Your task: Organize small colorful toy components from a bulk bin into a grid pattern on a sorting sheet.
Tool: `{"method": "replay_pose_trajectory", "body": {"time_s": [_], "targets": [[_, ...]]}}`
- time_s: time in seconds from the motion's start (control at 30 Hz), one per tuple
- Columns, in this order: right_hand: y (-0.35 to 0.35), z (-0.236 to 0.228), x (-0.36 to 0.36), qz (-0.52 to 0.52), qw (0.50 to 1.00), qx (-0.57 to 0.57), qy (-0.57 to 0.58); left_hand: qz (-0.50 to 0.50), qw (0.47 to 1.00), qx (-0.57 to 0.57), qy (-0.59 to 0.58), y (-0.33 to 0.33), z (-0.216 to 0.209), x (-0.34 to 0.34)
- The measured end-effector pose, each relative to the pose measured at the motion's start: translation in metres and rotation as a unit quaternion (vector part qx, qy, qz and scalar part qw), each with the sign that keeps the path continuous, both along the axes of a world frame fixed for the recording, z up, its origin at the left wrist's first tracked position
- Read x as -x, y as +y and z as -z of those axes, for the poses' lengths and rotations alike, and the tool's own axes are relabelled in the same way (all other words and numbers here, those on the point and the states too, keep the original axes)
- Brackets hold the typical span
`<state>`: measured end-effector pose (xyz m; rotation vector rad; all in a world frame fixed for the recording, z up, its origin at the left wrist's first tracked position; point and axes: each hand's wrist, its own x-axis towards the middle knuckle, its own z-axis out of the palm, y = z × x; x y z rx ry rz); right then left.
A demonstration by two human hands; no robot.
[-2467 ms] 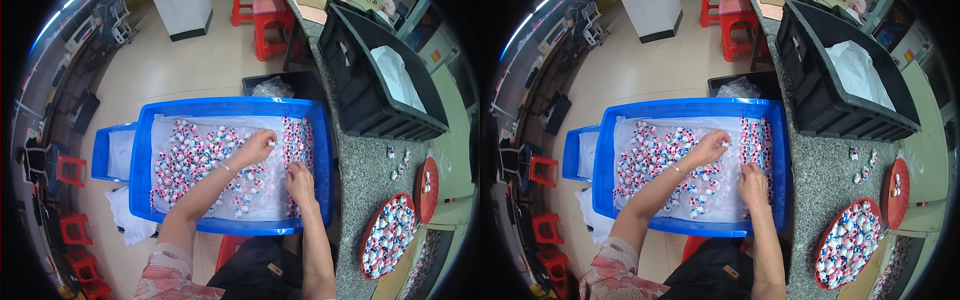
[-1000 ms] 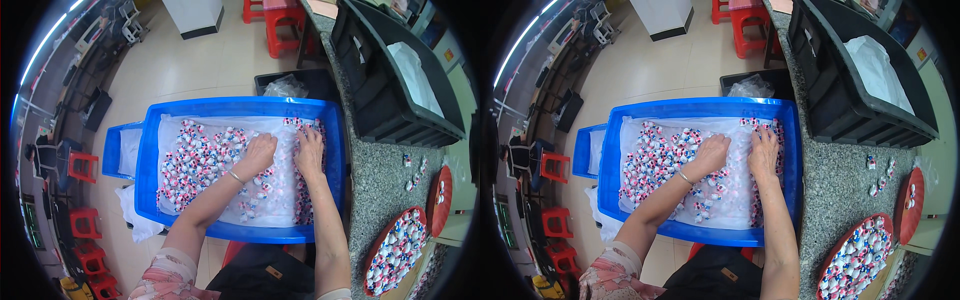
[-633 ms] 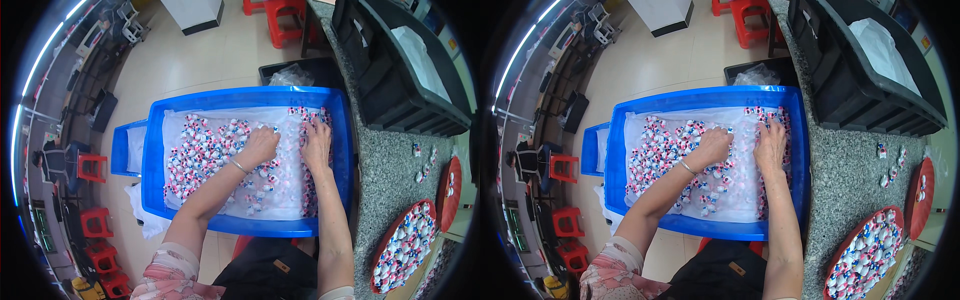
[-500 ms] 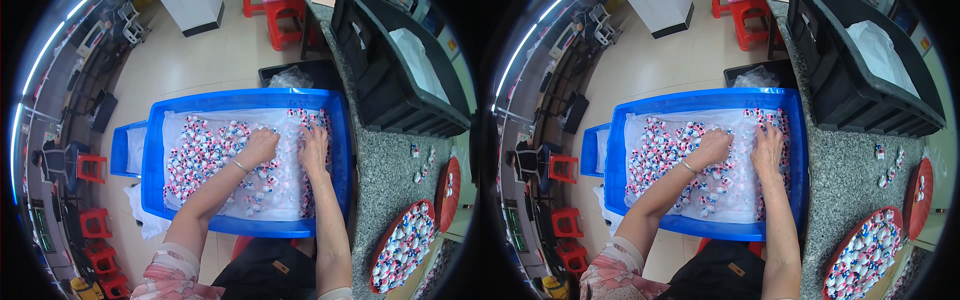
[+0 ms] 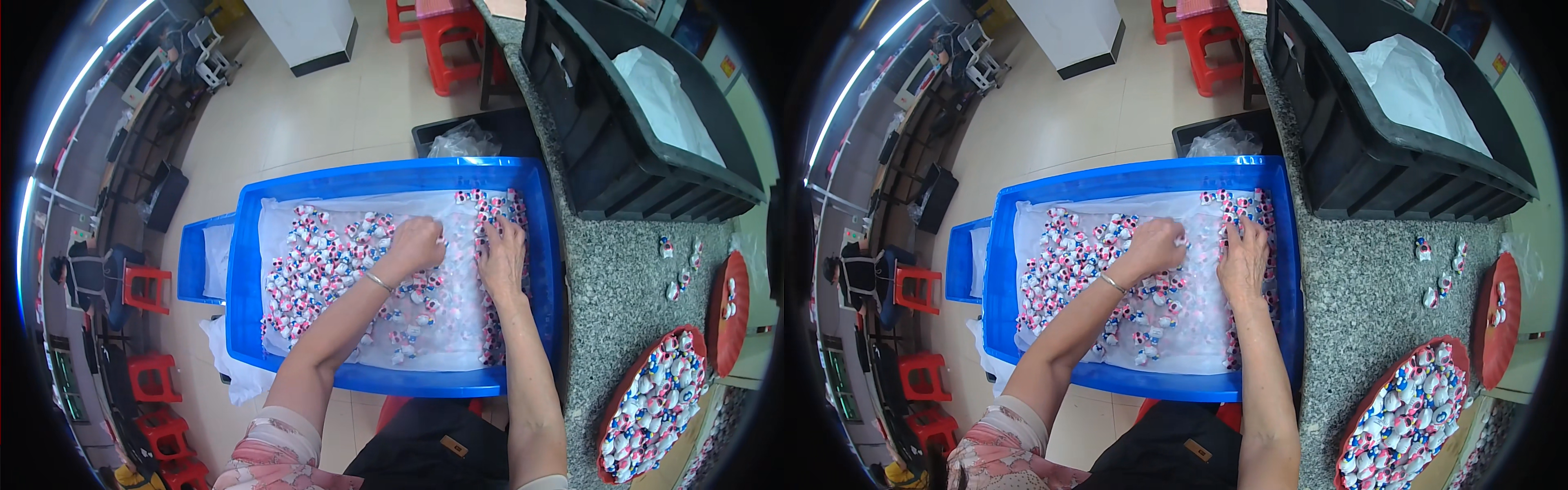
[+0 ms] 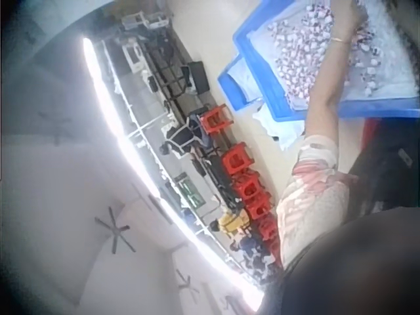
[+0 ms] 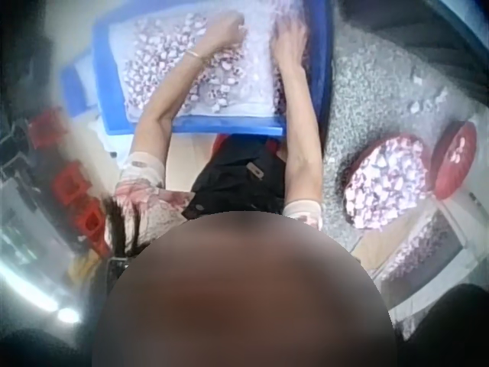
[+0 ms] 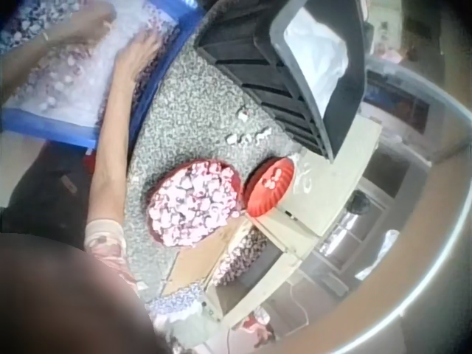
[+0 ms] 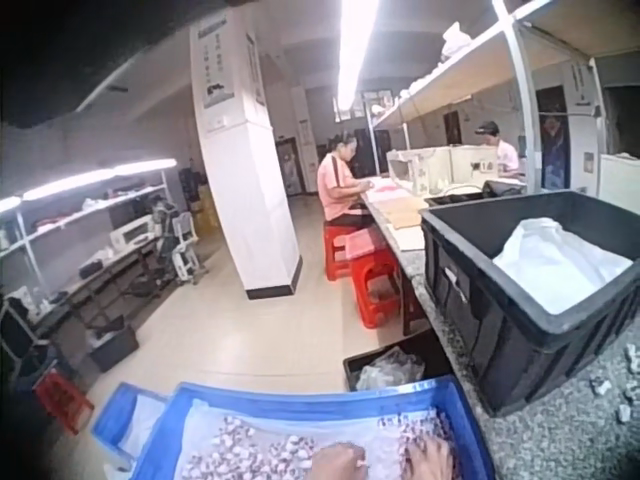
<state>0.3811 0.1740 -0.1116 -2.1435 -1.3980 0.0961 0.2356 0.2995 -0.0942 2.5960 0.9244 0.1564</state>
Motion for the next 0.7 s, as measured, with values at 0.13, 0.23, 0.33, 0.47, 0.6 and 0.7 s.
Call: {"method": "replay_pose_trajectory", "body": {"time_s": [0.13,0.23,0.33,0.47,0.6,0.7], "targets": [[0.002,-0.002,0.001,0.011,1.000,-0.002,0.005,-0.039,0.993,-0.065,-0.094,0.010,0.003,-0.037],[0.002,0.000,0.003,0.005,1.000,-0.005,-0.006,-0.039,0.984,-0.138,-0.108,0.016,0.020,-0.059],[0.002,-0.002,0.002,0.011,1.000,-0.003,0.000,-0.030,0.981,-0.173,-0.076,0.017,0.034,-0.067],[0.002,-0.001,0.004,0.007,1.000,-0.018,-0.005,-0.035,0.976,-0.156,-0.146,0.016,0.034,-0.054],[0.001,-0.004,0.002,0.012,1.000,-0.005,-0.006,-0.098,0.973,-0.032,-0.207,0.023,0.014,-0.030],[0.000,-0.004,0.004,0.014,0.999,-0.023,-0.018,-0.174,0.955,0.048,-0.234,0.042,0.008,-0.008]]}}
